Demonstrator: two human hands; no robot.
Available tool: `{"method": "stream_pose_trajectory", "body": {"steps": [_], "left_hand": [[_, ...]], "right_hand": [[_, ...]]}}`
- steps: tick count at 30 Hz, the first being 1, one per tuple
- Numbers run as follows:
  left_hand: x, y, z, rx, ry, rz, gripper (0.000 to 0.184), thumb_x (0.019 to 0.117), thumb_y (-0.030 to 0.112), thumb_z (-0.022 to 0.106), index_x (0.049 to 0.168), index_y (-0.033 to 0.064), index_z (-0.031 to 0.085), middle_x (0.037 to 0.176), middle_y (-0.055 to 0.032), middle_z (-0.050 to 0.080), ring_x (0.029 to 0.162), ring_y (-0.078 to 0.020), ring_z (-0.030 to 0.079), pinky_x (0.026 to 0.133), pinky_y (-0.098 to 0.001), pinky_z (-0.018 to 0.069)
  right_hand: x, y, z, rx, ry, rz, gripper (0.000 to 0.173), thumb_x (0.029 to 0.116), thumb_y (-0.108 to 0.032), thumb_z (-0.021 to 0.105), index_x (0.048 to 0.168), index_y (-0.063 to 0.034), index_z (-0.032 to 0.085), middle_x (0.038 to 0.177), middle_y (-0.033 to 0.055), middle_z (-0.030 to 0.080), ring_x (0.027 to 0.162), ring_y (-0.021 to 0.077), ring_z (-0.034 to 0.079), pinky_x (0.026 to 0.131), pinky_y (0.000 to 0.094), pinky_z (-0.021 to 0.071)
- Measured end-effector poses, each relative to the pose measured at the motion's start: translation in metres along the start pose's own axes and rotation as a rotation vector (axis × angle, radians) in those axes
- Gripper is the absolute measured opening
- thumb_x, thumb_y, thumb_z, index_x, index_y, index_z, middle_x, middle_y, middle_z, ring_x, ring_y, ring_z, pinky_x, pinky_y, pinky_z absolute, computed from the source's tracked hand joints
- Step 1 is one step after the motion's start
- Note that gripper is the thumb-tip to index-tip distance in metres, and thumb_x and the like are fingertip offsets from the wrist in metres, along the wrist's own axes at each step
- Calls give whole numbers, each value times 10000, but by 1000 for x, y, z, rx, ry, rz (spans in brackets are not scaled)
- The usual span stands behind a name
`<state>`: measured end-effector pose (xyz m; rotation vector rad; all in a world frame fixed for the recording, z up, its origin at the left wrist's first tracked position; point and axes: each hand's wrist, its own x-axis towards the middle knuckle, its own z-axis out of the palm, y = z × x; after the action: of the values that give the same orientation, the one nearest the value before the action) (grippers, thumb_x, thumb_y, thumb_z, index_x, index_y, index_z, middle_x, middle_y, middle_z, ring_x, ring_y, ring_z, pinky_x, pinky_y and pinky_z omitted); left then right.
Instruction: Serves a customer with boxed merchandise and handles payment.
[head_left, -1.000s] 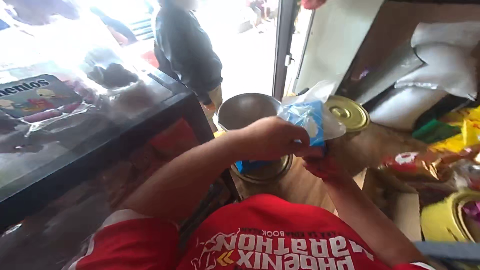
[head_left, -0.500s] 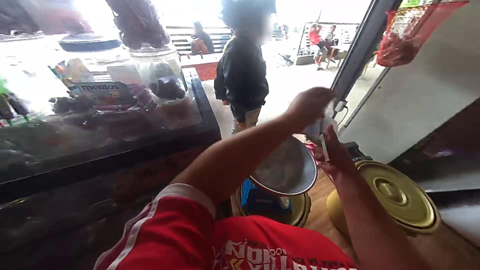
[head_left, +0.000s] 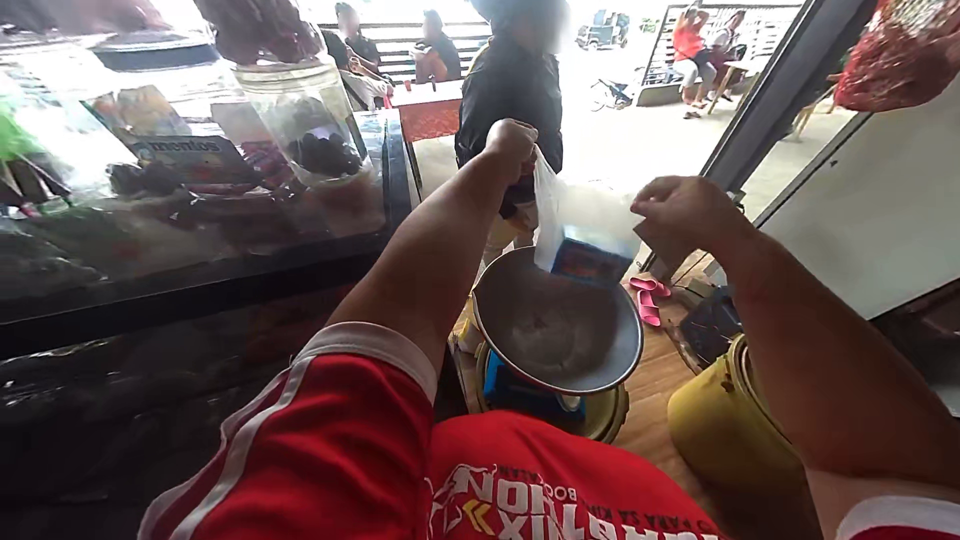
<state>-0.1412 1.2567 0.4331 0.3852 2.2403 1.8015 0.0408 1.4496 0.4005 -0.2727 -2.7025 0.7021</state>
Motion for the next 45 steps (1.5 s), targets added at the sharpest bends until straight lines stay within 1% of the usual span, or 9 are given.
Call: {"method": "stream_pose_trajectory", "body": {"steps": [5, 7, 13, 15, 22, 29, 39, 42, 45], "left_hand": [[10, -9, -5, -5, 76, -25, 284, 1061, 187, 536, 1309, 63, 597, 892, -82, 632, 673, -134, 610, 640, -282, 540], [15, -12, -8, -40, 114, -28, 295, 1059, 182, 543, 1319, 54, 596, 975, -109, 664, 750, -155, 658, 697, -306, 572], [34, -17, -21, -189, 221, -56, 282, 1028, 96, 573, 1302, 39, 612, 999, -121, 681, 790, -173, 678, 715, -319, 585], [43, -17, -27, -180, 242, -68, 311, 981, 30, 596, 1291, 29, 623, 1071, -146, 680, 868, -202, 687, 771, -350, 592], [44, -8, -43, -56, 330, -97, 297, 933, 0, 634, 1227, 45, 649, 1066, -118, 678, 844, -171, 682, 742, -316, 582], [49, -18, -47, 204, 328, -181, 328, 922, 67, 658, 1250, 55, 652, 1061, -116, 692, 851, -180, 684, 757, -349, 577], [51, -56, -15, 187, 248, -249, 282, 953, 107, 619, 1226, 84, 686, 1011, -101, 708, 839, -182, 678, 762, -361, 565], [44, -58, -6, 152, 199, -210, 286, 965, 95, 619, 1246, 82, 677, 1021, -93, 697, 804, -159, 652, 740, -333, 546], [40, -61, 6, 89, 177, -165, 293, 972, 79, 639, 1263, 95, 672, 1071, -108, 698, 830, -166, 659, 746, -331, 546]], "right_hand": [[45, -11, 8, -264, -27, -8, 209, 1017, -218, 619, 1090, -62, 739, 1005, 245, 716, 1003, 477, 664, 835, 707, 470], [60, -11, 14, -308, -46, 7, 233, 1029, -213, 594, 1125, -45, 725, 1052, 269, 708, 1054, 496, 653, 859, 708, 466], [97, -9, 42, -278, -35, 21, 258, 1032, -212, 577, 1168, -40, 713, 1114, 282, 700, 1101, 501, 646, 886, 711, 465], [106, -12, 51, -260, -44, 19, 262, 1029, -215, 578, 1174, -40, 709, 1125, 277, 699, 1112, 490, 645, 895, 708, 464], [119, -23, 74, -228, -94, -15, 265, 1025, -226, 584, 1187, -60, 710, 1137, 256, 705, 1114, 473, 652, 897, 696, 479], [121, -22, 89, -244, -89, -68, 240, 1018, -225, 596, 1149, -70, 723, 1133, 225, 716, 1107, 452, 662, 899, 690, 484], [122, -7, 97, -339, -165, -38, 251, 1037, -211, 548, 1170, -75, 710, 1155, 227, 708, 1119, 438, 665, 888, 673, 504], [123, 3, 97, -348, -139, -38, 260, 1041, -198, 548, 1205, -62, 698, 1208, 234, 686, 1144, 444, 651, 909, 667, 501], [117, 13, 95, -323, -24, -116, 309, 1035, -157, 563, 1308, -62, 671, 1372, 223, 615, 1182, 451, 636, 914, 669, 509]]}}
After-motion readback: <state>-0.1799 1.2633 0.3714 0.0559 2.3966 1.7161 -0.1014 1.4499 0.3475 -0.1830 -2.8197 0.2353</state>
